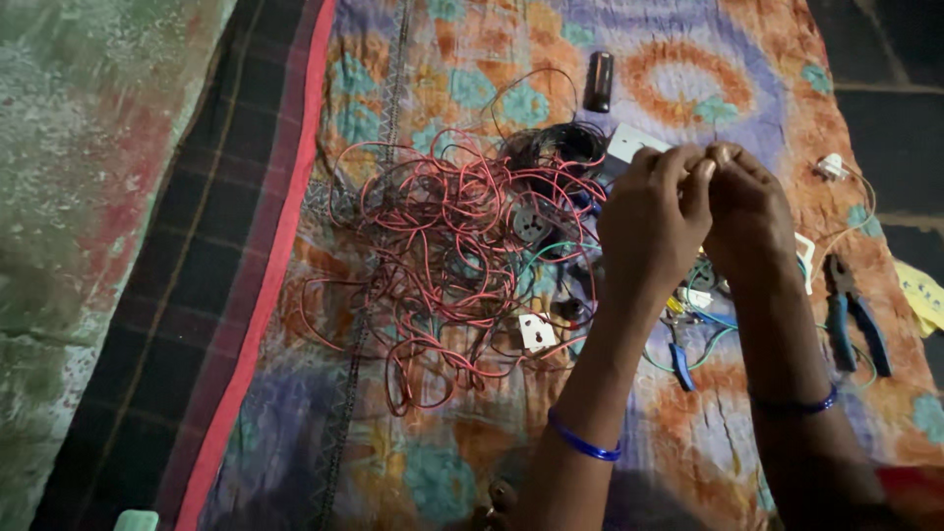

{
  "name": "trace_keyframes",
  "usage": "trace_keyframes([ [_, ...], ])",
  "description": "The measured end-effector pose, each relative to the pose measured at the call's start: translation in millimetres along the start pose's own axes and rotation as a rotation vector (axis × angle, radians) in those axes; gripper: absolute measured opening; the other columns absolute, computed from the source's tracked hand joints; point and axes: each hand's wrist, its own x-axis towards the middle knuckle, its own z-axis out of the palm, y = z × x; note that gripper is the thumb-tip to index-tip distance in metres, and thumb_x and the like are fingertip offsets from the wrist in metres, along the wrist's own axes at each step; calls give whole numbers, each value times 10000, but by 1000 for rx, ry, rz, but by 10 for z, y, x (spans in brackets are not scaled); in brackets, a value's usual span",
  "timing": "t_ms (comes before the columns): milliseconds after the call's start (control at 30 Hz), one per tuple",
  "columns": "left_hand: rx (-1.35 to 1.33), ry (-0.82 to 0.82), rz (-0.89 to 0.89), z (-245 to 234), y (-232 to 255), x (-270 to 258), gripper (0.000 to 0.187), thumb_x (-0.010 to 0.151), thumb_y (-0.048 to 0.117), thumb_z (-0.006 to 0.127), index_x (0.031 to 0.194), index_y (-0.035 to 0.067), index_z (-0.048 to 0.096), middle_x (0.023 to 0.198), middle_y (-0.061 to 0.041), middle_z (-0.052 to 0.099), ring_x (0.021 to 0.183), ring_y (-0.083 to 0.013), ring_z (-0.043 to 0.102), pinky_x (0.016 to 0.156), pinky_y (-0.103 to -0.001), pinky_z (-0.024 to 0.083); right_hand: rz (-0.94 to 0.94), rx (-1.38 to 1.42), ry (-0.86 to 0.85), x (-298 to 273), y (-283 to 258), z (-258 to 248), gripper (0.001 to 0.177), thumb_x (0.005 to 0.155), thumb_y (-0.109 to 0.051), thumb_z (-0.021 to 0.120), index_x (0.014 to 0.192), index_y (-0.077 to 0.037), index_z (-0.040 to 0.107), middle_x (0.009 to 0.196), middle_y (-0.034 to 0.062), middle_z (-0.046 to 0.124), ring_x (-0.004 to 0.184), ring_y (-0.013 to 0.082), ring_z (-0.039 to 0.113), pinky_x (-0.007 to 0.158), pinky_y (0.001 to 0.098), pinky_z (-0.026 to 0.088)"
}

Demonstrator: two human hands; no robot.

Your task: The person strips the insulation from red and black wires using pliers and a screwdriver, then twists the exposed ends and connects them to a small black electrical component. The person works on a bed covered with a patterned sheet, surrounded by various electrical parts and tools.

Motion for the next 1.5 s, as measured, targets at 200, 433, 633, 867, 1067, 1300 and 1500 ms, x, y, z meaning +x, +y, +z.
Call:
trace_keyframes([
  [200, -71, -82, -37, -88, -54, 59, 205, 990, 268, 679, 1131, 141, 757, 971, -106, 679, 818, -268, 705, 716, -384, 557, 42, 146, -118, -13, 105, -46, 189, 1034, -193, 566, 1133, -50, 640, 1087, 50, 708, 1014, 160, 700, 934, 306, 556],
  [433, -251, -224, -111, -234, -327, 186, 179, 934, 255, 738, 1070, 151, 791, 943, -63, 748, 758, -153, 760, 698, -288, 596, 226, 277, -154, 76, 322, -413, 184, 1118, -269, 677, 1073, -92, 695, 943, -15, 707, 925, 99, 669, 943, 281, 521],
  [633, -397, -371, -312, -333, -386, 269, 161, 916, 195, 701, 995, 70, 766, 814, -84, 778, 684, -154, 775, 660, -295, 602, 235, 221, -242, 70, 350, -218, 256, 1065, -301, 693, 1131, -55, 709, 912, -7, 692, 841, 90, 653, 871, 281, 536],
  [867, -456, -205, -297, -132, -436, 277, 177, 927, 187, 650, 988, 35, 718, 901, -80, 744, 753, -164, 718, 688, -294, 565, 15, -82, -108, -141, 231, 145, 125, 1060, -155, 675, 1077, -31, 669, 963, 68, 692, 849, 153, 660, 776, 333, 557],
  [1067, -413, -391, -296, -87, -497, 365, 179, 897, 220, 715, 973, 63, 757, 832, -30, 758, 732, -109, 707, 680, -273, 561, -27, -158, 24, -201, 99, 159, 88, 1044, -107, 672, 1041, -19, 673, 885, 57, 673, 748, 138, 633, 679, 328, 557],
  [1300, -666, -208, -512, 73, -924, 343, 171, 925, 214, 741, 959, 47, 751, 808, -45, 707, 682, -100, 623, 608, -281, 510, 107, -159, 126, -263, 181, -195, 113, 1035, -108, 686, 952, -35, 660, 815, 37, 646, 654, 103, 568, 586, 261, 457],
  [1500, 568, -782, -278, 464, -1691, -198, 185, 846, 178, 673, 859, 27, 781, 886, -238, 730, 845, -398, 721, 755, -506, 574, 196, -273, 286, -249, 619, -784, 54, 917, -27, 659, 946, -28, 704, 782, 39, 659, 627, 103, 588, 571, 256, 460],
])
